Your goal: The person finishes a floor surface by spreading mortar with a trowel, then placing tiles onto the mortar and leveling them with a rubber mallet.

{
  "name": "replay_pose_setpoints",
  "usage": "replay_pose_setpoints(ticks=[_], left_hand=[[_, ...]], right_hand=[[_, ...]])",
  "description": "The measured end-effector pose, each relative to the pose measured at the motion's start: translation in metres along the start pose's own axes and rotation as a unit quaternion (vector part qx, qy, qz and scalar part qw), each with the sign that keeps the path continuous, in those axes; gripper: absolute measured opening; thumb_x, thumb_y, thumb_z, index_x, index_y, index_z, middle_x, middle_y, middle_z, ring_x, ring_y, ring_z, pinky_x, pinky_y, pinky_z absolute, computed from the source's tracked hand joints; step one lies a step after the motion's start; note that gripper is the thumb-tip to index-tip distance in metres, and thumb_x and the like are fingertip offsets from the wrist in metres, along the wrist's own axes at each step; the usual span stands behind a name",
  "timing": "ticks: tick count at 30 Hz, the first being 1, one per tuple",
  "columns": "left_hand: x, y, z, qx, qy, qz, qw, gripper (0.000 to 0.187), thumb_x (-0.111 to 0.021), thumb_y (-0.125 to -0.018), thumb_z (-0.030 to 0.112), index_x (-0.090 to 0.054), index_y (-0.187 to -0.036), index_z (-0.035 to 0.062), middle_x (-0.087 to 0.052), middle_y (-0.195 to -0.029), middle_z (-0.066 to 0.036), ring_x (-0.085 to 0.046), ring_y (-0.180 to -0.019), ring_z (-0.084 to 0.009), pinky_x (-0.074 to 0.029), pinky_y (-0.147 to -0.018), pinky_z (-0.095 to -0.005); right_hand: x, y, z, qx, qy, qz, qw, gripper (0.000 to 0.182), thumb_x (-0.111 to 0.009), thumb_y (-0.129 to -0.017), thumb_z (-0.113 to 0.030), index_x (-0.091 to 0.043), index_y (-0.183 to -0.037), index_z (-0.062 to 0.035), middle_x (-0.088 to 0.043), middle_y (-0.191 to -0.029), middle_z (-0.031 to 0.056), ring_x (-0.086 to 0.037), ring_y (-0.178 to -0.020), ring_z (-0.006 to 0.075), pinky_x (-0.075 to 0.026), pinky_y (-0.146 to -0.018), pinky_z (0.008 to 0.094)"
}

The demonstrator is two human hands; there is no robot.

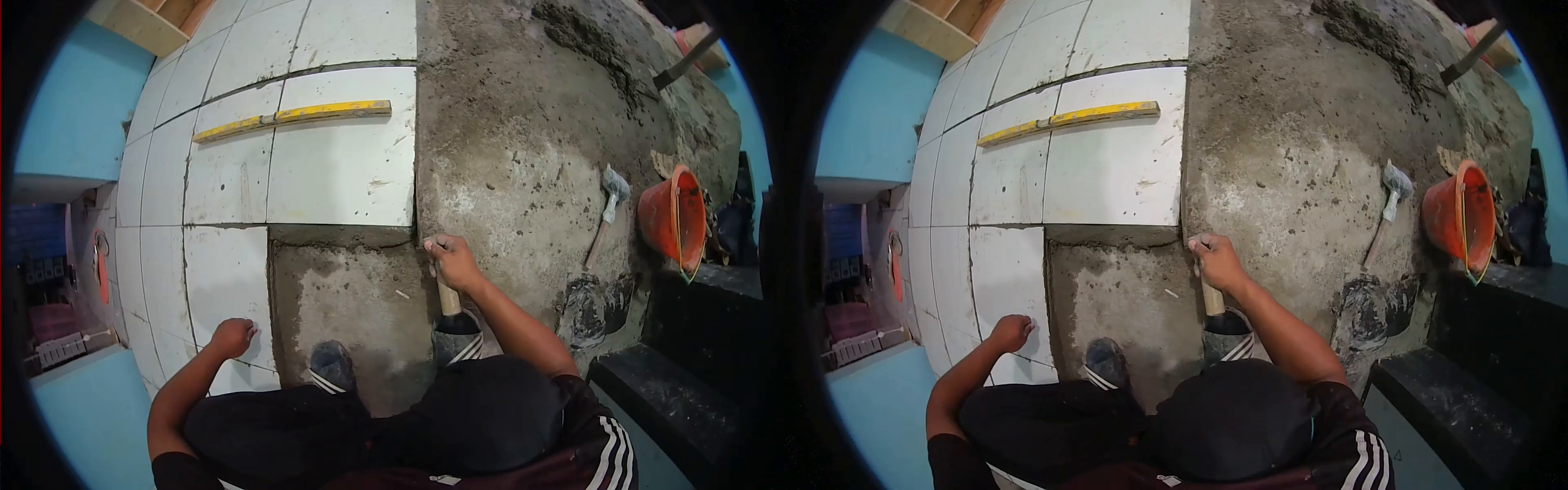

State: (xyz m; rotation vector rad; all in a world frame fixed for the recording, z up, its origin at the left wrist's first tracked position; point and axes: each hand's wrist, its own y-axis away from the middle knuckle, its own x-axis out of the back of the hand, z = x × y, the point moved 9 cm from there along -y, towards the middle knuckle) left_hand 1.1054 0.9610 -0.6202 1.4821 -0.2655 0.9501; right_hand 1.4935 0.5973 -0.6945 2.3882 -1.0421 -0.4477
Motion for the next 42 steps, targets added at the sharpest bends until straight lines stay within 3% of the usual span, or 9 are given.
replay_pose_setpoints(ticks=[8,14,20,23,26,30,34,38,42], left_hand=[[0.012,-0.015,0.012,-0.014,0.007,0.02,1.0,0.027,-0.059,-0.101,0.026,-0.07,-0.091,0.0036,-0.07,-0.087,-0.022,-0.066,-0.087,-0.0458,-0.051,-0.079,-0.0563],[0.006,-0.007,0.011,-0.001,0.03,0.02,0.999,0.027,-0.06,-0.101,0.026,-0.069,-0.09,0.0026,-0.069,-0.087,-0.023,-0.066,-0.088,-0.0455,-0.051,-0.079,-0.0561],[-0.002,-0.003,-0.001,0.015,0.041,0.011,0.999,0.027,-0.06,-0.101,0.026,-0.067,-0.09,0.0021,-0.068,-0.087,-0.023,-0.065,-0.089,-0.0457,-0.05,-0.079,-0.0558],[0.004,-0.005,0.004,0.016,0.042,0.009,0.999,0.028,-0.06,-0.101,0.026,-0.067,-0.09,0.002,-0.068,-0.087,-0.023,-0.065,-0.089,-0.0458,-0.051,-0.079,-0.0557],[0.007,-0.011,0.01,0.014,0.043,0.009,0.999,0.028,-0.06,-0.101,0.027,-0.067,-0.09,0.002,-0.068,-0.087,-0.023,-0.065,-0.088,-0.046,-0.05,-0.079,-0.0559],[0.001,-0.01,0.009,0.003,0.038,-0.001,0.999,0.029,-0.06,-0.102,0.027,-0.068,-0.091,0.0019,-0.069,-0.087,-0.023,-0.065,-0.088,-0.0463,-0.05,-0.08,-0.0564],[0.002,-0.014,0.009,0.006,0.039,-0.004,0.999,0.029,-0.059,-0.102,0.028,-0.068,-0.092,0.0019,-0.069,-0.088,-0.023,-0.065,-0.089,-0.0466,-0.051,-0.08,-0.0564],[0.008,-0.015,0.015,0.014,0.035,-0.008,0.999,0.03,-0.058,-0.103,0.028,-0.068,-0.092,0.0023,-0.069,-0.089,-0.023,-0.065,-0.09,-0.0466,-0.051,-0.081,-0.0563],[0.002,-0.011,0.012,0.017,0.03,-0.014,0.999,0.03,-0.058,-0.103,0.028,-0.068,-0.092,0.0022,-0.069,-0.09,-0.023,-0.065,-0.09,-0.0464,-0.05,-0.081,-0.0565]], right_hand=[[0.01,0.055,-0.039,0.001,-0.044,-0.029,0.999,0.023,-0.064,-0.105,-0.018,-0.069,-0.094,0.0014,-0.059,-0.073,0.0022,-0.057,-0.06,0.0127,-0.047,-0.058,0.0313],[0.01,0.054,-0.04,0.068,0.236,-0.082,0.966,0.029,-0.066,-0.103,-0.021,-0.065,-0.084,0.0017,-0.059,-0.07,0.0025,-0.055,-0.063,0.0143,-0.045,-0.06,0.0333],[0.014,0.05,-0.017,-0.068,0.088,-0.092,0.989,0.026,-0.064,-0.104,-0.02,-0.066,-0.087,0.001,-0.061,-0.072,0.0062,-0.058,-0.057,0.0164,-0.045,-0.054,0.0335],[0.056,0.054,-0.011,-0.04,-0.027,0.115,0.992,0.022,-0.063,-0.104,-0.019,-0.068,-0.097,0.0017,-0.06,-0.072,0.0057,-0.059,-0.055,0.0154,-0.046,-0.052,0.032],[0.106,0.068,-0.015,0.004,-0.059,0.236,0.97,0.023,-0.062,-0.106,-0.019,-0.068,-0.105,0.0028,-0.06,-0.072,0.0038,-0.059,-0.056,0.0142,-0.047,-0.053,0.0298],[0.139,0.101,-0.04,0.182,0.015,0.317,0.931,0.028,-0.057,-0.11,-0.025,-0.067,-0.107,0.0013,-0.059,-0.075,0.0025,-0.058,-0.059,0.0134,-0.048,-0.056,0.0289],[0.16,0.079,0.037,-0.013,-0.148,0.299,0.943,0.025,-0.058,-0.11,-0.028,-0.064,-0.103,-0.0056,-0.058,-0.077,0.0014,-0.055,-0.061,0.0121,-0.047,-0.059,0.0266],[0.142,0.086,0.017,0.072,-0.068,0.295,0.95,0.024,-0.061,-0.108,-0.028,-0.066,-0.106,-0.005,-0.058,-0.078,0.0017,-0.055,-0.059,0.0133,-0.048,-0.058,0.0275],[0.075,0.073,0.01,0.02,-0.036,0.164,0.986,0.027,-0.062,-0.107,-0.026,-0.07,-0.108,0.0,-0.06,-0.078,0.0024,-0.058,-0.061,0.0134,-0.047,-0.057,0.0294]])
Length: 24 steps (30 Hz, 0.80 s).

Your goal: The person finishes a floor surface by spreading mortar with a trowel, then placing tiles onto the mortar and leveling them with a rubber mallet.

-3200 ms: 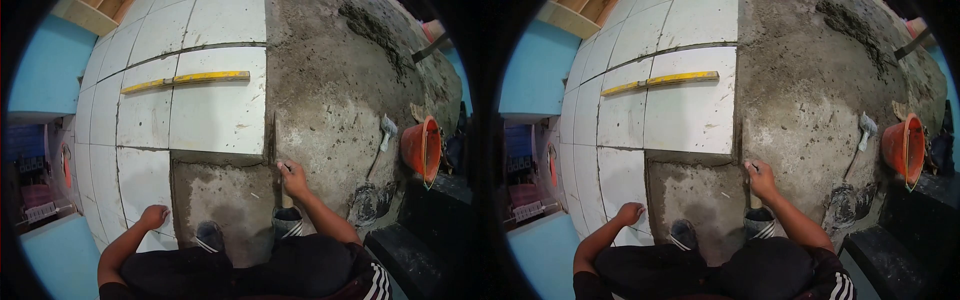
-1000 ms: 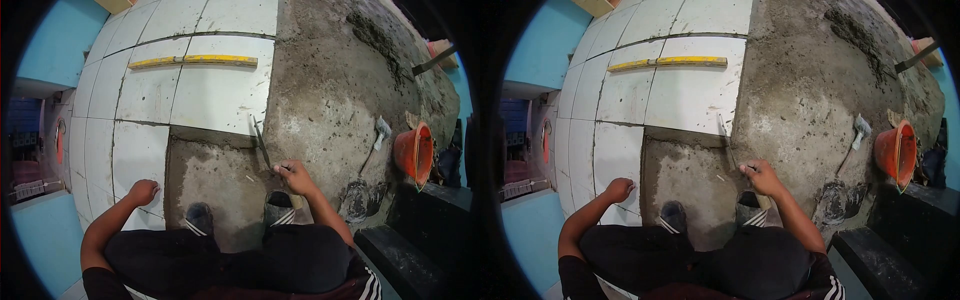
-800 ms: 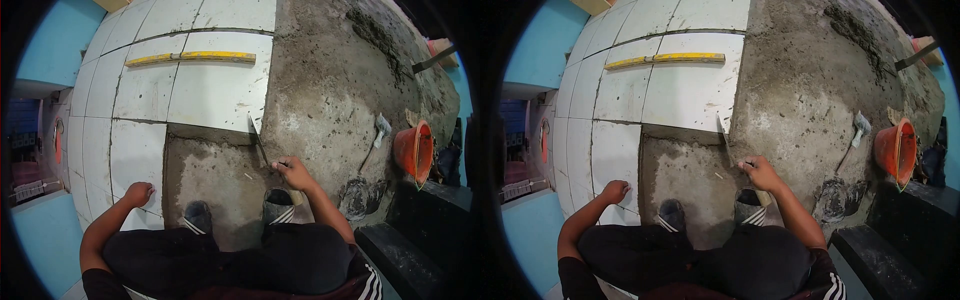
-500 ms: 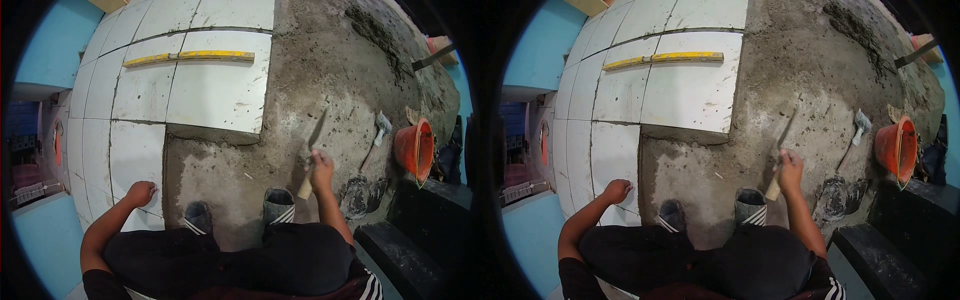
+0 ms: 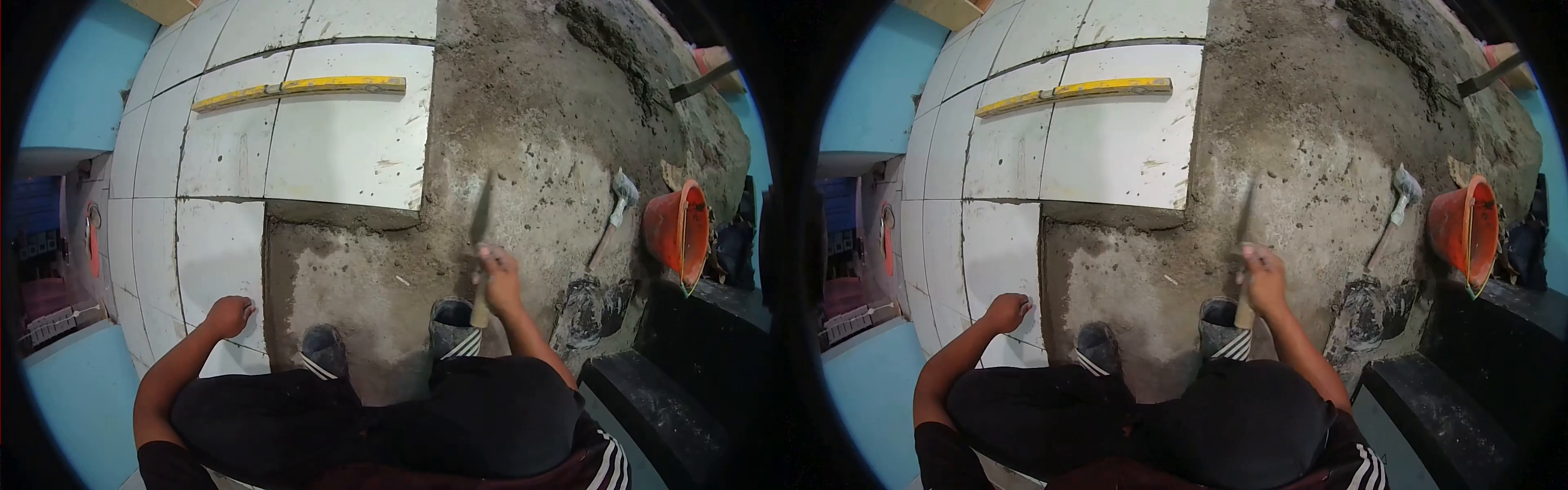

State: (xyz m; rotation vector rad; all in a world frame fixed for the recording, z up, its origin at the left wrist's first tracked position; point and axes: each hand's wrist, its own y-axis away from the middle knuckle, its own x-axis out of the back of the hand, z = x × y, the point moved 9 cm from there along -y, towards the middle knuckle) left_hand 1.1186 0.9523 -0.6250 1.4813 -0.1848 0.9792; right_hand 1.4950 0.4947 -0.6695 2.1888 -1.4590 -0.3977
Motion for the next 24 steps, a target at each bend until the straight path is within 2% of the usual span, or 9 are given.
replay_pose_setpoints(ticks=[2,5,9,12,15,24], left_hand=[[0.001,0.0,-0.001,0.001,-0.006,-0.005,1.0,0.03,-0.058,-0.103,0.028,-0.068,-0.091,0.0021,-0.069,-0.09,-0.023,-0.065,-0.09,-0.0463,-0.05,-0.08,-0.0565],[0.002,0.002,-0.001,0.002,-0.004,-0.002,1.0,0.03,-0.058,-0.103,0.028,-0.067,-0.091,0.002,-0.068,-0.09,-0.023,-0.065,-0.09,-0.0463,-0.05,-0.08,-0.0564],[0.0,0.002,-0.003,-0.006,0.001,0.005,1.0,0.029,-0.058,-0.102,0.027,-0.067,-0.091,0.002,-0.068,-0.089,-0.023,-0.064,-0.09,-0.0463,-0.049,-0.08,-0.0563],[-0.003,0.004,-0.004,-0.004,0.003,0.003,1.0,0.029,-0.058,-0.102,0.027,-0.067,-0.091,0.0021,-0.068,-0.089,-0.023,-0.064,-0.09,-0.0464,-0.049,-0.08,-0.0563],[-0.005,0.0,-0.005,-0.008,0.003,0.001,1.0,0.028,-0.058,-0.102,0.026,-0.067,-0.091,0.0023,-0.068,-0.088,-0.023,-0.064,-0.09,-0.0464,-0.05,-0.08,-0.0563],[-0.002,-0.001,0.003,-0.023,0.007,0.005,1.0,0.027,-0.058,-0.102,0.025,-0.066,-0.09,0.0023,-0.067,-0.086,-0.023,-0.064,-0.087,-0.0467,-0.05,-0.078,-0.0559]], right_hand=[[-0.034,0.002,0.001,-0.01,0.066,-0.071,0.995,0.029,-0.062,-0.107,-0.024,-0.072,-0.11,0.0026,-0.062,-0.08,0.0035,-0.06,-0.063,0.0133,-0.048,-0.058,0.0293],[-0.065,-0.007,0.013,-0.032,0.052,-0.12,0.991,0.03,-0.063,-0.107,-0.023,-0.072,-0.115,0.0042,-0.065,-0.083,0.0045,-0.06,-0.063,0.0135,-0.049,-0.059,0.0298],[-0.074,-0.008,0.014,-0.006,-0.009,-0.119,0.993,0.03,-0.062,-0.107,-0.023,-0.07,-0.118,0.0036,-0.065,-0.082,0.004,-0.059,-0.063,0.0131,-0.049,-0.06,0.0304],[-0.079,0.001,0.01,-0.017,-0.05,-0.16,0.986,0.03,-0.062,-0.108,-0.024,-0.069,-0.119,0.0032,-0.064,-0.084,0.0037,-0.06,-0.064,0.0128,-0.049,-0.06,0.0304],[-0.087,0.003,0.021,-0.018,-0.011,-0.19,0.982,0.031,-0.062,-0.108,-0.025,-0.069,-0.119,0.0034,-0.063,-0.086,0.0038,-0.06,-0.065,0.0126,-0.049,-0.061,0.0301],[-0.086,0.006,0.021,-0.046,-0.054,-0.152,0.986,0.032,-0.062,-0.108,-0.025,-0.069,-0.117,0.0043,-0.061,-0.084,0.0016,-0.058,-0.065,0.0116,-0.048,-0.061,0.0295]])
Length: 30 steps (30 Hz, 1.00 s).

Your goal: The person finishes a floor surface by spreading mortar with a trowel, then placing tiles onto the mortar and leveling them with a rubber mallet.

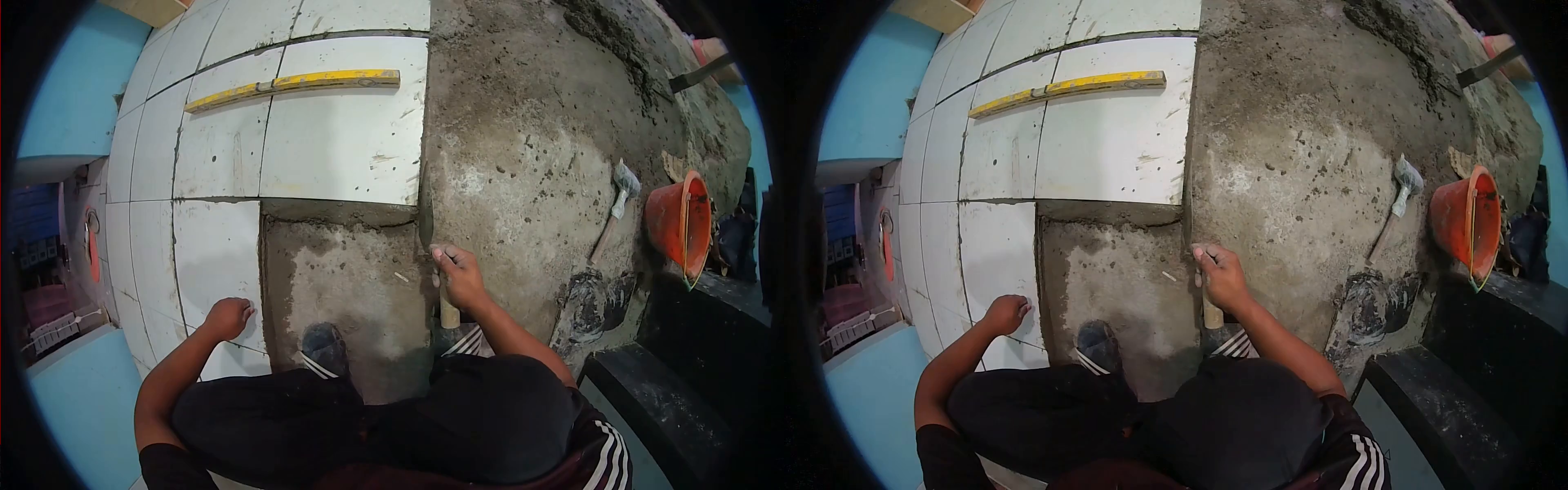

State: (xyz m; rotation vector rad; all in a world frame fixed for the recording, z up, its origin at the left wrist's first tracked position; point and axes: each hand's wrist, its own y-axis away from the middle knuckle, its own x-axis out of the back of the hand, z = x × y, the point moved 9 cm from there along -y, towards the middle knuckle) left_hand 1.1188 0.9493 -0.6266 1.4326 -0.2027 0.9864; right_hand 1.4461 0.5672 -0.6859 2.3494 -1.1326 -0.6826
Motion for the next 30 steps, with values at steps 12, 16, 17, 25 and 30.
replay_pose_setpoints(ticks=[12,16,17,25,30], left_hand=[[-0.003,-0.006,-0.002,-0.005,0.015,-0.001,1.0,0.028,-0.058,-0.102,0.025,-0.064,-0.088,0.0021,-0.066,-0.085,-0.024,-0.063,-0.088,-0.048,-0.049,-0.079,-0.0568],[-0.006,-0.007,-0.005,-0.002,0.021,-0.009,1.0,0.028,-0.058,-0.102,0.026,-0.064,-0.088,0.0019,-0.065,-0.085,-0.024,-0.062,-0.088,-0.0483,-0.048,-0.079,-0.0571],[-0.006,-0.008,-0.005,0.0,0.021,-0.011,1.0,0.027,-0.059,-0.101,0.024,-0.064,-0.088,0.0016,-0.065,-0.085,-0.024,-0.062,-0.088,-0.0483,-0.048,-0.079,-0.0569],[-0.002,-0.013,-0.001,-0.012,0.017,-0.009,1.0,0.026,-0.06,-0.1,0.024,-0.064,-0.088,0.0012,-0.065,-0.085,-0.025,-0.063,-0.088,-0.0482,-0.048,-0.078,-0.0568],[0.002,-0.013,0.006,-0.011,0.005,-0.011,1.0,0.026,-0.06,-0.101,0.023,-0.065,-0.089,0.0008,-0.067,-0.089,-0.025,-0.063,-0.09,-0.0484,-0.049,-0.079,-0.0561]], right_hand=[[-0.007,0.002,-0.009,-0.011,0.006,0.002,1.0,0.027,-0.061,-0.108,-0.021,-0.069,-0.115,0.0035,-0.062,-0.084,0.0023,-0.058,-0.064,0.0116,-0.048,-0.06,0.0292],[-0.008,-0.002,-0.011,-0.01,0.042,0.003,0.999,0.025,-0.062,-0.108,-0.021,-0.07,-0.112,0.0022,-0.061,-0.081,0.0029,-0.057,-0.062,0.0118,-0.048,-0.057,0.0307],[-0.009,-0.003,-0.013,-0.017,0.063,0.01,0.998,0.024,-0.062,-0.107,-0.021,-0.07,-0.111,0.002,-0.06,-0.08,0.0031,-0.057,-0.061,0.0119,-0.048,-0.057,0.031],[-0.002,-0.038,0.002,-0.053,0.022,0.046,0.997,0.024,-0.063,-0.106,-0.022,-0.07,-0.101,0.0005,-0.056,-0.071,0.0014,-0.056,-0.059,0.0126,-0.046,-0.055,0.0316],[0.01,-0.021,-0.021,-0.062,0.047,0.076,0.994,0.025,-0.064,-0.106,-0.023,-0.072,-0.103,0.0005,-0.06,-0.073,0.0017,-0.056,-0.059,0.0123,-0.046,-0.055,0.0315]])
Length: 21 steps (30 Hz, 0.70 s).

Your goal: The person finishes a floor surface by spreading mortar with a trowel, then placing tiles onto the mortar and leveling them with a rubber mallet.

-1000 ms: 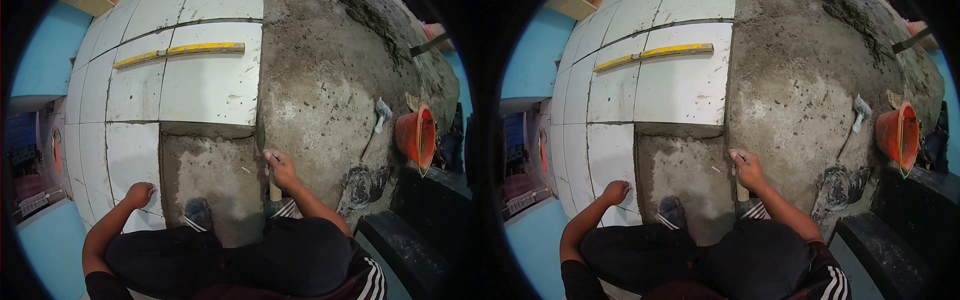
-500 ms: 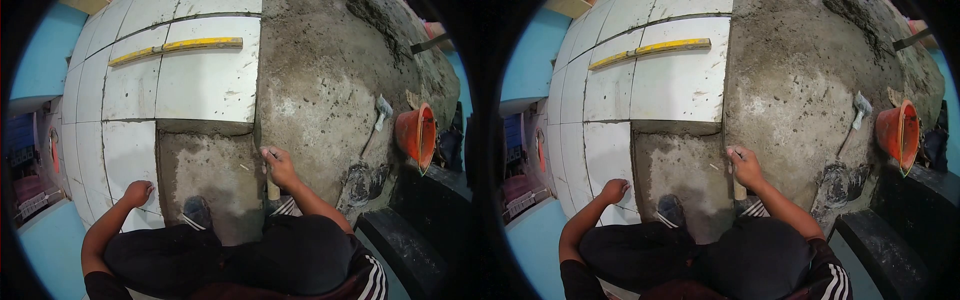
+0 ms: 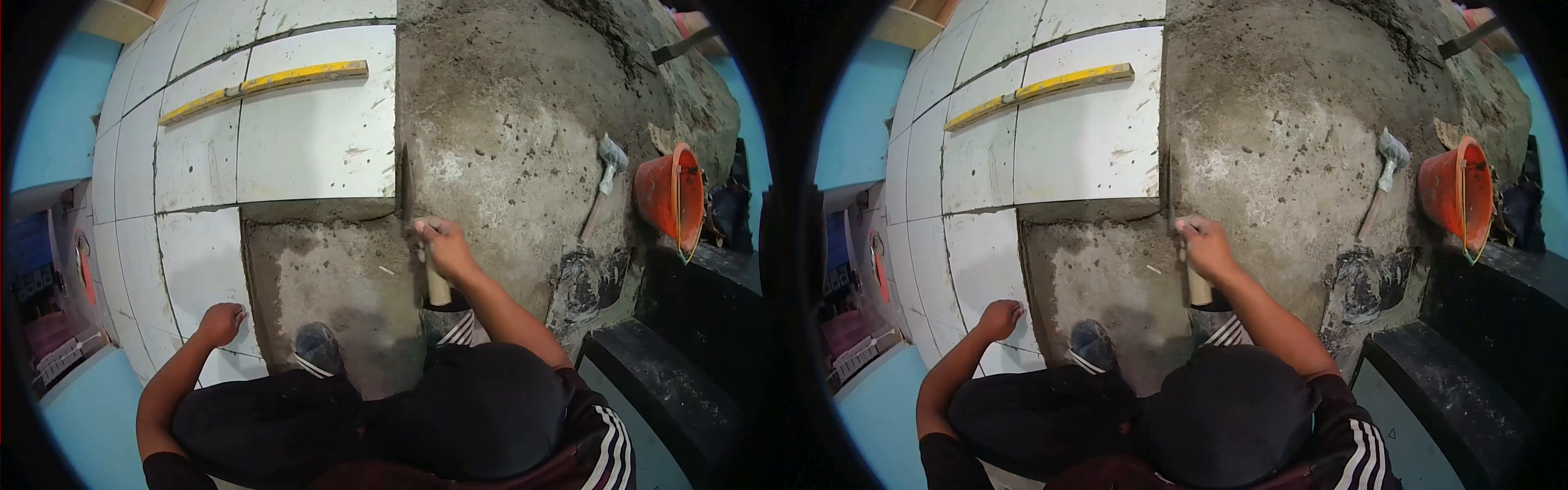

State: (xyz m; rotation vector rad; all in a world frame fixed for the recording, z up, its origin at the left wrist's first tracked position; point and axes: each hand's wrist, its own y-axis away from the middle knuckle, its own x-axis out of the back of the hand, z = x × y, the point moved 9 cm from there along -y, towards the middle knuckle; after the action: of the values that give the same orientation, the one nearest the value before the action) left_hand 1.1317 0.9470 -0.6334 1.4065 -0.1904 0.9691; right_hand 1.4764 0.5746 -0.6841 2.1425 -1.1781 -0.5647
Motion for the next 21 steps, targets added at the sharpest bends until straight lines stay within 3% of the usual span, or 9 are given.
replay_pose_setpoints(ticks=[3,9,13,15,21], left_hand=[[0.004,0.006,-0.001,0.002,0.011,0.022,1.0,0.027,-0.06,-0.101,0.023,-0.065,-0.089,-0.0001,-0.066,-0.088,-0.026,-0.063,-0.09,-0.0488,-0.049,-0.08,-0.0562],[-0.005,0.014,-0.008,0.021,0.02,0.01,1.0,0.026,-0.061,-0.101,0.023,-0.065,-0.09,0.0,-0.066,-0.089,-0.026,-0.063,-0.09,-0.049,-0.049,-0.079,-0.0562],[-0.003,0.01,-0.006,0.003,0.002,0.007,1.0,0.025,-0.061,-0.1,0.022,-0.065,-0.089,0.0007,-0.067,-0.088,-0.025,-0.063,-0.089,-0.048,-0.049,-0.079,-0.0564],[0.003,0.004,0.002,-0.011,-0.008,0.015,1.0,0.024,-0.06,-0.1,0.022,-0.065,-0.089,0.0011,-0.067,-0.088,-0.024,-0.064,-0.089,-0.0473,-0.05,-0.079,-0.0565],[0.007,0.003,0.011,-0.022,-0.028,0.016,0.999,0.024,-0.062,-0.098,0.021,-0.064,-0.086,0.0,-0.066,-0.086,-0.025,-0.064,-0.088,-0.0479,-0.05,-0.079,-0.0566]], right_hand=[[0.038,0.002,0.003,0.029,0.039,0.046,0.998,0.027,-0.064,-0.106,-0.024,-0.072,-0.104,0.002,-0.062,-0.073,0.0018,-0.057,-0.059,0.0119,-0.046,-0.054,0.031],[0.133,0.02,-0.018,0.101,0.017,0.244,0.964,0.026,-0.062,-0.107,-0.022,-0.071,-0.112,0.0013,-0.06,-0.076,0.0027,-0.057,-0.058,0.013,-0.047,-0.055,0.0296],[0.084,0.011,-0.023,0.062,0.008,0.073,0.995,0.027,-0.063,-0.106,-0.023,-0.07,-0.115,0.0019,-0.06,-0.076,0.0024,-0.057,-0.057,0.0134,-0.048,-0.054,0.0297],[0.057,-0.001,-0.026,0.081,0.026,0.058,0.995,0.027,-0.064,-0.105,-0.024,-0.072,-0.109,0.002,-0.066,-0.076,0.0066,-0.06,-0.056,0.0139,-0.049,-0.054,0.0321],[-0.005,-0.055,-0.037,0.114,0.065,-0.026,0.991,0.029,-0.064,-0.105,-0.024,-0.072,-0.108,0.0039,-0.064,-0.07,0.0082,-0.061,-0.053,0.0161,-0.05,-0.054,0.0348]])
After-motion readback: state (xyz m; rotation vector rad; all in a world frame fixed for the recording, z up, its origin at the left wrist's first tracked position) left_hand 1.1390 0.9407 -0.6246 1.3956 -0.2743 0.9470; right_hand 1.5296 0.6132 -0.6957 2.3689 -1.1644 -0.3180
